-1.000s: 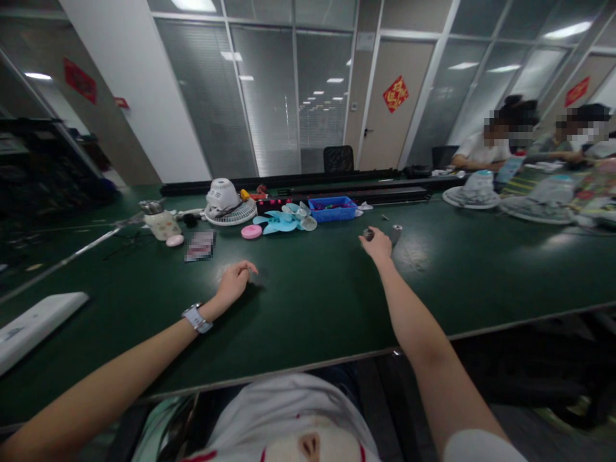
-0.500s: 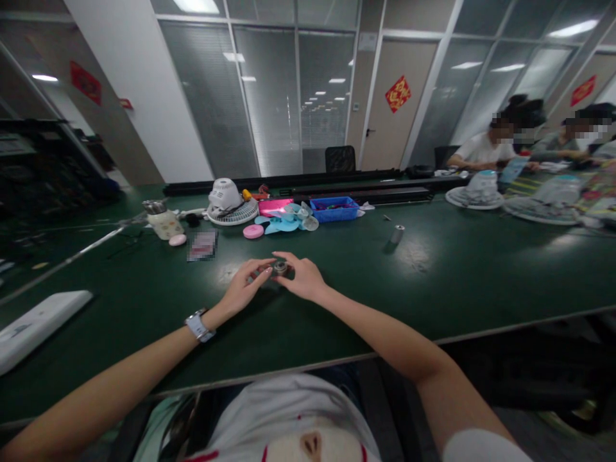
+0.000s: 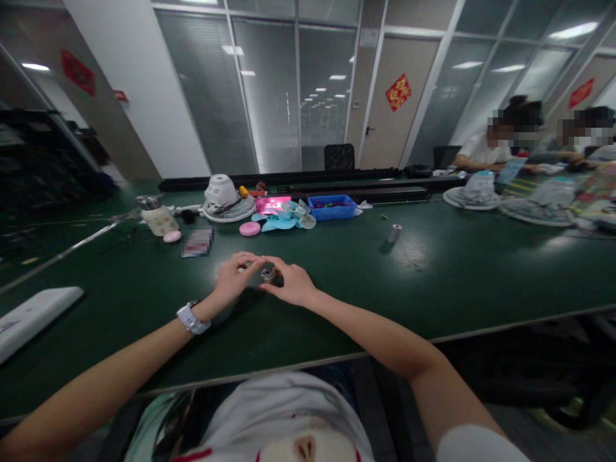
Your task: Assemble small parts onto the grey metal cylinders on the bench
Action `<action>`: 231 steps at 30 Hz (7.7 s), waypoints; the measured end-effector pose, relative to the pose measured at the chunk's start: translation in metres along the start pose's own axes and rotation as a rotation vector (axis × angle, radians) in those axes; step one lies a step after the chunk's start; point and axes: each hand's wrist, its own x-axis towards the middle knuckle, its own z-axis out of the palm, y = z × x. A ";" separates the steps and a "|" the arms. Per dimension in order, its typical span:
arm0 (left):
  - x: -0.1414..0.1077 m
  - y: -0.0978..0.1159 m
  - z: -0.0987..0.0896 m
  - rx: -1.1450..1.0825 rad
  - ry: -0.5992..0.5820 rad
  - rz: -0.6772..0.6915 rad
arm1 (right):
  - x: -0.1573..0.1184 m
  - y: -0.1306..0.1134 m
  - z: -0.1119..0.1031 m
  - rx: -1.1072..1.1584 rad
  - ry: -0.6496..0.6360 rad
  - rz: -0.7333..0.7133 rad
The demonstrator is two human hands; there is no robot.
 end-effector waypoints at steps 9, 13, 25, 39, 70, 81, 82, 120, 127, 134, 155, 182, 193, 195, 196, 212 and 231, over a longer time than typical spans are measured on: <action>0.001 -0.035 0.001 0.165 -0.331 -0.012 | 0.016 0.055 -0.065 -0.172 0.383 0.244; -0.001 -0.035 0.002 0.225 -0.332 -0.009 | 0.008 0.107 -0.115 -0.447 0.559 0.550; 0.002 -0.034 0.001 -0.005 -0.067 -0.219 | -0.007 0.144 -0.129 -0.653 0.549 0.787; -0.001 -0.041 0.009 -0.079 0.018 -0.209 | 0.011 0.006 0.022 -0.199 -0.202 -0.262; -0.002 -0.036 0.007 -0.054 -0.074 -0.243 | -0.011 0.167 -0.152 -0.619 0.586 0.428; -0.004 -0.030 0.006 -0.034 -0.076 -0.218 | -0.010 0.179 -0.159 -0.587 0.583 0.305; -0.004 -0.030 0.006 -0.035 -0.077 -0.217 | -0.009 0.180 -0.159 -0.586 0.597 0.296; -0.014 -0.004 0.004 -0.061 -0.164 0.060 | -0.001 0.003 -0.002 0.057 0.058 -0.021; -0.010 -0.002 0.004 -0.064 -0.163 0.109 | -0.003 0.004 -0.003 0.015 0.034 -0.018; -0.004 0.007 -0.001 0.007 -0.163 0.129 | -0.002 0.001 -0.003 -0.033 -0.007 -0.030; -0.001 -0.030 0.001 0.137 -0.242 -0.104 | -0.008 0.137 -0.147 -0.560 0.547 0.806; -0.002 -0.028 0.000 -0.038 -0.023 -0.209 | 0.019 0.020 0.015 -0.292 -0.117 -0.197; -0.003 -0.025 0.000 -0.014 -0.060 -0.199 | 0.011 0.114 -0.122 -0.669 0.509 0.267; -0.003 -0.025 0.000 -0.013 -0.066 -0.190 | 0.000 0.136 -0.145 -0.737 0.560 0.435; -0.003 -0.025 0.000 -0.012 -0.067 -0.189 | -0.004 0.145 -0.151 -0.752 0.568 0.500; -0.003 -0.025 0.000 0.000 -0.068 -0.178 | -0.010 0.144 -0.157 -0.703 0.553 0.713; -0.004 -0.020 -0.001 -0.058 -0.119 -0.202 | -0.005 0.138 -0.142 -0.601 0.433 0.804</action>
